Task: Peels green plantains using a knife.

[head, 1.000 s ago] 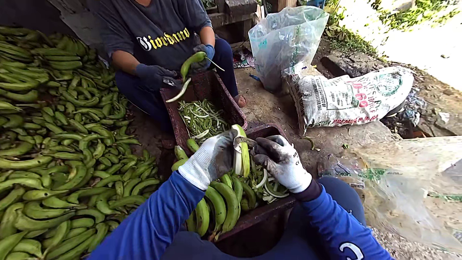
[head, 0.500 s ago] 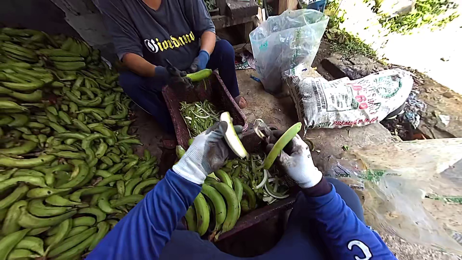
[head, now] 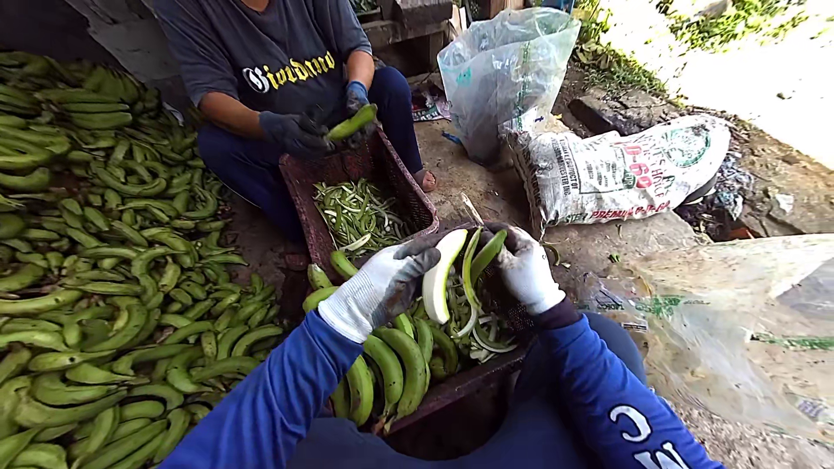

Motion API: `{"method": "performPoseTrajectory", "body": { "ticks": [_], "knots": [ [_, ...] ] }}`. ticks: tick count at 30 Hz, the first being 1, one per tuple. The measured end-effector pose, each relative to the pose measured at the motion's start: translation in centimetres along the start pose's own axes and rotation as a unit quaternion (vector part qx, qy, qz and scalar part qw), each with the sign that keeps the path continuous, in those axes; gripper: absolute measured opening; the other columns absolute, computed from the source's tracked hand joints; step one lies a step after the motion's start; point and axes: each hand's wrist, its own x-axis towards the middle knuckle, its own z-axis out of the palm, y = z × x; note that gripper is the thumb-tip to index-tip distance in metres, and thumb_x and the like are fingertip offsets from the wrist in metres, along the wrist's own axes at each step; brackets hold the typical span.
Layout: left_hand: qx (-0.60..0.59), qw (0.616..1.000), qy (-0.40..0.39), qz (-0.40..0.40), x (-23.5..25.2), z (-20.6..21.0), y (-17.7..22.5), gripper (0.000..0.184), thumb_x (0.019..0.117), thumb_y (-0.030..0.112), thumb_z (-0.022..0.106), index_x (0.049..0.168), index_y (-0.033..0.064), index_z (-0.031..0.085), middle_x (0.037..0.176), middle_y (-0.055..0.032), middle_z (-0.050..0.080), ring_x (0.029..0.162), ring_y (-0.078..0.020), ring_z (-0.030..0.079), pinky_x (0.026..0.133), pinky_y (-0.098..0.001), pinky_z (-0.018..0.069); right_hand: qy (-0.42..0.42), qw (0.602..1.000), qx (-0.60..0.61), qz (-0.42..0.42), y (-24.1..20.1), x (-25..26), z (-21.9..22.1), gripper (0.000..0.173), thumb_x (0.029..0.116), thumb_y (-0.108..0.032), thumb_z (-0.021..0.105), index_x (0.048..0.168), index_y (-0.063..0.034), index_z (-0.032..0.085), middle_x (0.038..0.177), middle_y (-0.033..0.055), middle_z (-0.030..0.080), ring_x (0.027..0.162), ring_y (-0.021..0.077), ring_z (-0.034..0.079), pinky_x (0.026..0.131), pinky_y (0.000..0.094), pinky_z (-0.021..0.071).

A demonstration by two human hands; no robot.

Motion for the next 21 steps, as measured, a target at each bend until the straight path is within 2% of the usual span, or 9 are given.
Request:
{"method": "performPoseTrajectory", "body": {
  "ticks": [2,4,7,9,11,14,16,18,21],
  "knots": [
    [-0.012,0.999,0.029,0.029,0.4,-0.9,0.0,0.040,0.1085,0.022,0.045,0.146,0.0118,0.053,0.111,-0.0157,0.071,0.090,-0.0230,0.072,0.079,-0.0380,0.0611,-0.010,0.999,0.019,-0.028,-0.1,-0.3,-1.0,0.035,0.1011,-0.040,0.063,0.128,-0.0188,0.070,0.119,0.0008,0.071,0.106,0.0109,0.068,0.093,0.0392,0.0581],
    [-0.054,0.994,0.078,0.053,0.7,-2.1,0.0,0.038,0.1096,0.021,0.043,0.145,0.0099,0.052,0.112,-0.0168,0.071,0.094,-0.0255,0.072,0.083,-0.0416,0.0612,-0.052,0.993,0.061,-0.081,-0.5,-1.2,-1.5,0.038,0.0963,-0.037,0.069,0.128,-0.0156,0.071,0.117,0.0018,0.068,0.100,0.0111,0.068,0.084,0.0349,0.0607],
    [-0.100,0.988,0.111,0.050,0.6,-3.1,0.0,0.038,0.1104,0.022,0.040,0.145,0.0094,0.051,0.115,-0.0170,0.070,0.097,-0.0267,0.071,0.086,-0.0445,0.0601,-0.152,0.975,0.068,-0.145,-1.2,-2.6,-1.2,0.039,0.0921,-0.038,0.077,0.124,-0.0152,0.074,0.117,0.0031,0.067,0.101,0.0119,0.067,0.086,0.0342,0.0615],
    [-0.059,0.994,0.084,0.040,0.0,-2.6,0.0,0.039,0.1102,0.025,0.039,0.144,0.0122,0.053,0.110,-0.0146,0.071,0.090,-0.0232,0.071,0.080,-0.0403,0.0614,-0.183,0.968,0.035,-0.167,-1.3,-2.9,-0.4,0.038,0.0920,-0.043,0.076,0.122,-0.0201,0.076,0.115,0.0007,0.068,0.103,0.0097,0.065,0.089,0.0331,0.0586],
    [-0.009,0.999,0.036,0.022,-0.3,-1.7,-0.1,0.039,0.1090,0.024,0.040,0.145,0.0142,0.054,0.107,-0.0119,0.071,0.085,-0.0190,0.070,0.075,-0.0352,0.0599,-0.169,0.970,0.029,-0.171,-1.3,-2.7,0.3,0.037,0.0916,-0.044,0.076,0.120,-0.0208,0.077,0.113,0.0008,0.068,0.102,0.0098,0.064,0.089,0.0331,0.0581],
    [0.003,1.000,0.021,0.007,0.1,-1.0,-0.6,0.036,0.1091,0.021,0.045,0.142,0.0130,0.057,0.111,-0.0110,0.070,0.091,-0.0174,0.069,0.079,-0.0339,0.0600,-0.065,0.990,0.014,-0.123,-0.9,-1.9,0.9,0.036,0.0927,-0.038,0.075,0.123,-0.0182,0.075,0.114,0.0032,0.068,0.102,0.0136,0.066,0.087,0.0378,0.0591],
    [-0.028,0.999,0.023,-0.008,0.5,-0.9,-0.5,0.038,0.1092,0.022,0.045,0.145,0.0129,0.055,0.114,-0.0137,0.070,0.093,-0.0209,0.070,0.081,-0.0377,0.0602,-0.002,0.999,-0.014,-0.028,-0.7,-1.0,0.8,0.036,0.0987,-0.040,0.068,0.127,-0.0186,0.073,0.116,0.0050,0.070,0.104,0.0173,0.067,0.090,0.0452,0.0577],
    [-0.048,0.999,0.014,-0.008,0.5,-0.9,-0.5,0.039,0.1094,0.023,0.045,0.146,0.0123,0.053,0.112,-0.0165,0.070,0.091,-0.0235,0.070,0.082,-0.0396,0.0603,0.021,0.998,-0.030,0.058,-0.2,0.0,-0.1,0.039,0.1032,-0.048,0.058,0.129,-0.0217,0.071,0.120,0.0040,0.072,0.109,0.0191,0.068,0.094,0.0520,0.0549],
    [-0.034,0.999,0.012,-0.006,-0.1,-1.0,-0.3,0.041,0.1093,0.022,0.042,0.148,0.0128,0.051,0.112,-0.0168,0.070,0.091,-0.0236,0.071,0.083,-0.0386,0.0600,-0.013,0.994,-0.053,0.091,0.1,0.1,-1.8,0.041,0.1033,-0.052,0.054,0.127,-0.0243,0.072,0.115,0.0016,0.073,0.103,0.0186,0.069,0.090,0.0525,0.0549]
  ]
}}
